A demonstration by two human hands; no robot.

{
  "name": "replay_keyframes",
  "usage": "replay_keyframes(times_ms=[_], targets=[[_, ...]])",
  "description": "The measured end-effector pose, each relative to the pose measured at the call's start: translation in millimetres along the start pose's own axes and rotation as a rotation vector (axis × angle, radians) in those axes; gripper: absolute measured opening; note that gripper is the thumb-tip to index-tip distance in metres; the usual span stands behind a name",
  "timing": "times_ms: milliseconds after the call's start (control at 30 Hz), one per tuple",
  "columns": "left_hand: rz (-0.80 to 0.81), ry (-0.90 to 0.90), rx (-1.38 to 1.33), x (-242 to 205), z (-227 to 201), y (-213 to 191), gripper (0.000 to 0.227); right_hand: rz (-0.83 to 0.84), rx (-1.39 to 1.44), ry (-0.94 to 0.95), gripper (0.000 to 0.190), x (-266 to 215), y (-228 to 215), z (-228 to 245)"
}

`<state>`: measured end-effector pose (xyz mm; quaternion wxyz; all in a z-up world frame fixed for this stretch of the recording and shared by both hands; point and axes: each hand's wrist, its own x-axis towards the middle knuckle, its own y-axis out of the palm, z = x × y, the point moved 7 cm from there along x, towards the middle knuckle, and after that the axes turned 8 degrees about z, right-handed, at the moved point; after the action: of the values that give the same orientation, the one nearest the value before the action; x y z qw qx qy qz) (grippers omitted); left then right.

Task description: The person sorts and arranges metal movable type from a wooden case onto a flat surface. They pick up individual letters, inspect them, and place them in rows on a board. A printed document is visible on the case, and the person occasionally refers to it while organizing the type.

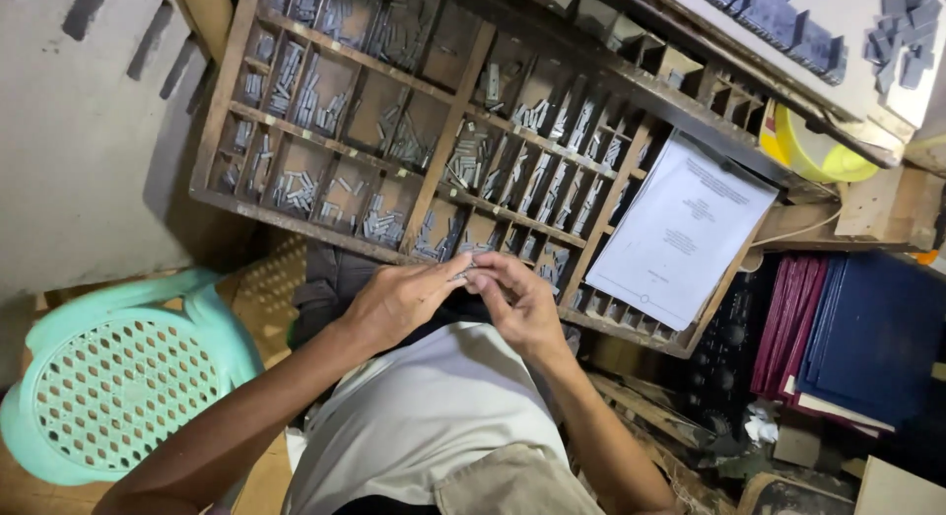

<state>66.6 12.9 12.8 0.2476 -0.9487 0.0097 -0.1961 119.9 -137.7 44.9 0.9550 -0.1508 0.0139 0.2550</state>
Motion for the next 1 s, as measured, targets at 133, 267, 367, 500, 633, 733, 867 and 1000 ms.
replay_keyframes(times_ms=[133, 267, 367, 500, 633, 733, 867, 1000], targets=[[0.049, -0.160, -0.179, -5, 18, 4, 0.041, 0.073, -0.291, -0.060, 0.014, 39, -5, -15], [0.074, -0.262, -0.220, -9, 27, 10, 0.032, -0.076, -1.011, -0.193, 0.017, 89, -20, -10], [0.045, -0.256, -0.147, -7, 22, 4, 0.031, -0.006, -1.478, -0.335, 0.013, 120, -7, -52], [0.020, -0.253, -0.206, -2, 16, -8, 0.024, -0.172, -1.187, 0.219, 0.011, 132, -30, -79], [0.092, -0.497, -0.091, -3, 27, -1, 0.019, -0.122, -0.923, 0.133, 0.028, 124, -36, -91], [0.122, -0.764, -0.195, 5, 25, 2, 0.022, -0.151, -0.732, 0.095, 0.014, 121, -48, -71], [0.078, -0.879, -0.267, 6, 16, 2, 0.025, -0.120, -0.418, 0.004, 0.010, 95, -63, -28], [0.044, -0.480, -0.079, 27, -6, -1, 0.016, -0.023, -0.262, -0.140, 0.015, 50, -51, -23]])
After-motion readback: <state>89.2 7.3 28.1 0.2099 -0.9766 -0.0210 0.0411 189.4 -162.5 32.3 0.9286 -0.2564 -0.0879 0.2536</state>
